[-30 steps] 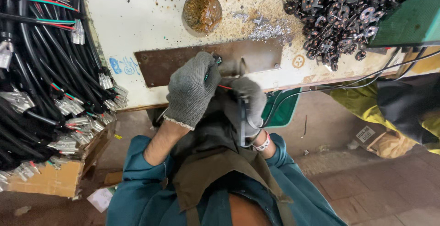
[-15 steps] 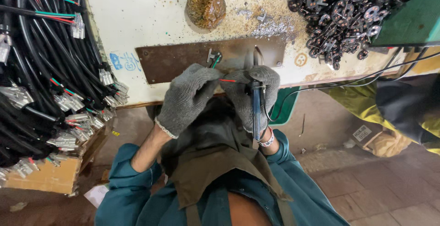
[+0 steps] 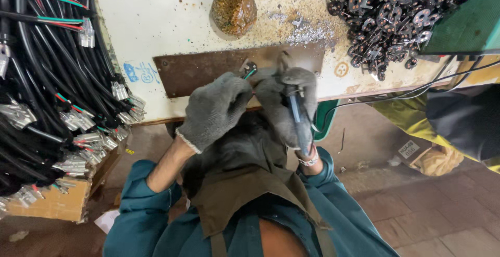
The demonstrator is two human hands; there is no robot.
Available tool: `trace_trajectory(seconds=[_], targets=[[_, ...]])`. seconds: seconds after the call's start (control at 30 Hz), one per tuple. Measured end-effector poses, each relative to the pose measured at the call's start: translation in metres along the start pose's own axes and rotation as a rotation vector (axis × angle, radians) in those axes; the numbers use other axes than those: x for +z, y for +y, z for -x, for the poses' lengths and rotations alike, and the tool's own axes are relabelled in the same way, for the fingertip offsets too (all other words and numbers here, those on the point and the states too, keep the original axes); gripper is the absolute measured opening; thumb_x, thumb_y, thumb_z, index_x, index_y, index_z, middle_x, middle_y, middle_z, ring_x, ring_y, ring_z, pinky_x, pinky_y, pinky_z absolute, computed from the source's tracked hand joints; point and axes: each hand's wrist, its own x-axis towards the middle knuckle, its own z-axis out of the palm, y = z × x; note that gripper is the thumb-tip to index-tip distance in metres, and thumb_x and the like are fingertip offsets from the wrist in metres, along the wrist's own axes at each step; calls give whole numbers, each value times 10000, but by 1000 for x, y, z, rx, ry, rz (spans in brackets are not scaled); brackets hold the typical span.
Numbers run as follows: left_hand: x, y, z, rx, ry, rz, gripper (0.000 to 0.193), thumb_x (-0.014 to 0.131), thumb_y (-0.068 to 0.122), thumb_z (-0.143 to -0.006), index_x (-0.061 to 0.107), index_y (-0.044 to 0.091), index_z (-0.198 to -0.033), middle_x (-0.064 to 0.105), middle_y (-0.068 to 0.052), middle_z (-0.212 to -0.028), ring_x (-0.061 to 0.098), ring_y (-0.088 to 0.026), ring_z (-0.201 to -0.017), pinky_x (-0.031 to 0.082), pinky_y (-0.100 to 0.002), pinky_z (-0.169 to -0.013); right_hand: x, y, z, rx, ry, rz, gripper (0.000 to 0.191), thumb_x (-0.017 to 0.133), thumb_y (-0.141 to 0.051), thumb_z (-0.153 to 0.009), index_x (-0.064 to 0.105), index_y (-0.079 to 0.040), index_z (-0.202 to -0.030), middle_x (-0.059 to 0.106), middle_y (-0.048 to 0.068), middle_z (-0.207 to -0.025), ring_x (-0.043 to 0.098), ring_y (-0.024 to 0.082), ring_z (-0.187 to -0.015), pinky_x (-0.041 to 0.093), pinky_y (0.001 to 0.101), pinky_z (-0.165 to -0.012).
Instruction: The person solders insulated wire ends onto small electronic components at a workbench. They hold a component in one gloved hand, position a red or green wire against its terminal, and apply a soldering iron to join them, placing finished pieces aside and repeating the cycle.
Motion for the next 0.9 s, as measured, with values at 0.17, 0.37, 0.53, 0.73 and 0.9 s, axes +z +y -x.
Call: trace_trajectory(seconds=[0.17,0.37,0.53,0.73,0.9], targets=[[4,0,-1,-15,51,99,117,728,92,-953,644,68,-1030,687,-113,-1013,698,-318,-857,550,-397,-725,-2,3,-3,-60,38,478,415,726,169,-972,491,-58,-1226,700,125,-1144,634,189,-1043,512,324,-970],[6,-1,1,-19,56,169,123,738,81,-945,658,40,-1029,691,-127,-1004,695,-310,-867,553,-379,-751,-7,-1,-1,-86,53,546,601,837,61,-829,448,-51,-1274,572,100,-1227,580,199,-1123,490,371,-1033],[18,6,3,-192,98,357,93,704,64,-980,664,11,-1046,678,-123,-970,684,-221,-839,551,-336,-768,-3,15,10,-136,170,563,547,781,55,-898,433,-62,-1302,573,56,-1220,565,170,-1078,480,333,-1036],[31,2,9,-325,80,459,107,736,83,-954,720,-10,-1006,700,-74,-857,618,-95,-761,534,-288,-708,-54,82,56,-87,54,763,408,693,39,-960,508,-9,-1321,654,95,-1178,632,206,-1068,513,336,-988],[49,14,13,-465,198,698,76,718,70,-977,715,-5,-967,688,-91,-889,601,-82,-818,520,-280,-740,-71,143,89,83,0,855,280,602,-3,-1044,628,5,-1322,713,102,-1092,677,201,-969,556,316,-860]])
